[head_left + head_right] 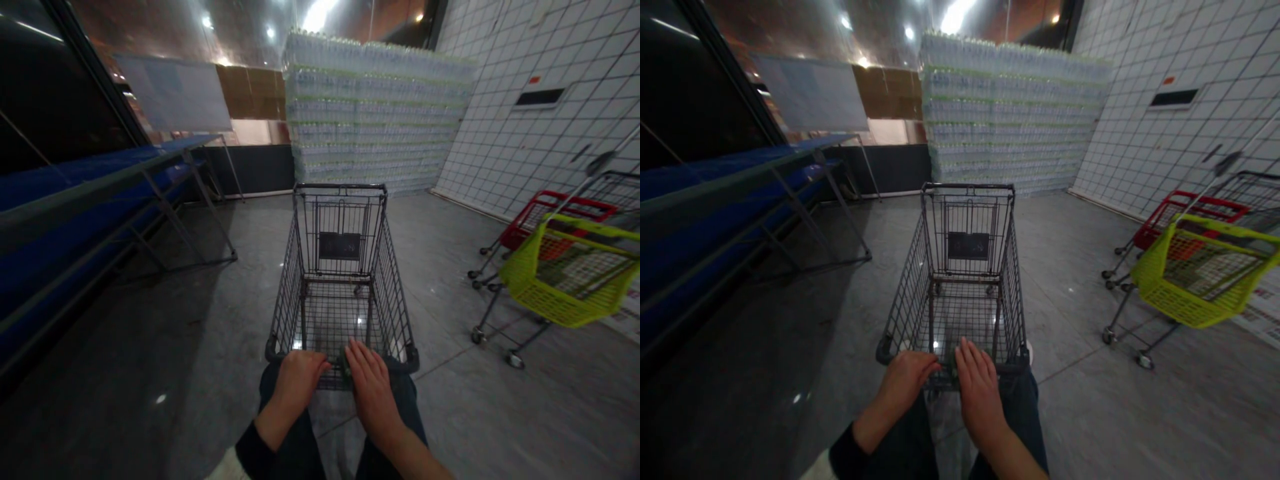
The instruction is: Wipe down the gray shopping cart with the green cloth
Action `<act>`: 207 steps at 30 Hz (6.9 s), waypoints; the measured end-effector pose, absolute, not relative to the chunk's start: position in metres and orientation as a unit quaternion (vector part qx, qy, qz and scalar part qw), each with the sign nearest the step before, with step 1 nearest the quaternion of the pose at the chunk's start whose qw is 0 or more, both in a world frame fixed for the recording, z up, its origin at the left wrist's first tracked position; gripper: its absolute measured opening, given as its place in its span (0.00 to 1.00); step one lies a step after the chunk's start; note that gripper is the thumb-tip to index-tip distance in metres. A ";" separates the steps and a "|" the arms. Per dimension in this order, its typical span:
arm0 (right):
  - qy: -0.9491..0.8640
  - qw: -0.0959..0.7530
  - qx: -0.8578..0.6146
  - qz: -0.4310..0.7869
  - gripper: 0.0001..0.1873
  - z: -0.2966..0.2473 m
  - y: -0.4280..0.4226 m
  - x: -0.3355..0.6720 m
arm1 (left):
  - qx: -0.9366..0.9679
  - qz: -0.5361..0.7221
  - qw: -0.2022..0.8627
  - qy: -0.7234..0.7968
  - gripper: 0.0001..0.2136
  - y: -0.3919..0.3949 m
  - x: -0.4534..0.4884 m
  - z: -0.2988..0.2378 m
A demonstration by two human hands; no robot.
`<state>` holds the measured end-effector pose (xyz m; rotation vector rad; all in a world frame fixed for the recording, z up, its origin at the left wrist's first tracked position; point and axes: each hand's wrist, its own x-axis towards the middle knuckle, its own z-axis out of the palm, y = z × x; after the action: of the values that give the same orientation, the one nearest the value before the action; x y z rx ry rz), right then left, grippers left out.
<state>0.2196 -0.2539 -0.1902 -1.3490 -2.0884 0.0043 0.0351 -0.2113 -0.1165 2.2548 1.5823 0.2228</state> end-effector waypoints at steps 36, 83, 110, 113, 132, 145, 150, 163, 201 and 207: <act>-0.728 0.270 -0.603 0.182 0.11 -0.107 -0.150 0.234 | 0.814 0.289 0.031 0.504 0.21 -0.138 -0.042 -0.158; -0.763 0.358 -0.528 -0.104 0.30 -0.185 -0.164 0.213 | 0.809 0.364 0.074 0.456 0.11 -0.110 0.033 -0.167; -0.806 0.274 -0.508 -0.128 0.39 -0.189 -0.160 0.220 | 0.802 0.375 0.034 0.464 0.13 -0.070 0.007 -0.174; -0.738 0.297 -0.587 -0.152 0.44 -0.192 -0.161 0.286 | 0.801 0.377 0.037 0.463 0.14 -0.070 0.009 -0.175; -0.781 0.339 -0.506 -0.139 0.40 -0.201 -0.165 0.230 | 0.787 0.396 0.062 0.469 0.12 -0.085 0.016 -0.174; -0.685 0.374 -0.614 -0.120 0.32 -0.189 -0.171 0.200 | 0.762 0.427 0.050 0.484 0.09 -0.088 0.025 -0.177; -0.768 0.325 -0.537 -0.124 0.27 -0.184 -0.179 0.147 | 0.787 0.421 0.043 0.450 0.08 -0.088 0.016 -0.176; -0.635 0.352 -0.666 -0.168 0.32 -0.173 -0.162 0.288 | 0.752 0.487 0.006 0.445 0.11 -0.088 0.025 -0.186; -0.681 0.333 -0.637 -0.141 0.40 -0.177 -0.164 0.305 | 0.769 0.447 0.020 0.456 0.11 -0.081 0.019 -0.184; -0.619 0.353 -0.687 -0.144 0.34 -0.175 -0.159 0.277 | 0.758 0.459 0.020 0.463 0.10 -0.080 0.024 -0.187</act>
<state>0.2774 -0.1590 -0.1749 -1.7766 -1.5996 -0.3729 0.0236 -0.0800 -0.1871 2.3508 1.4374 1.4249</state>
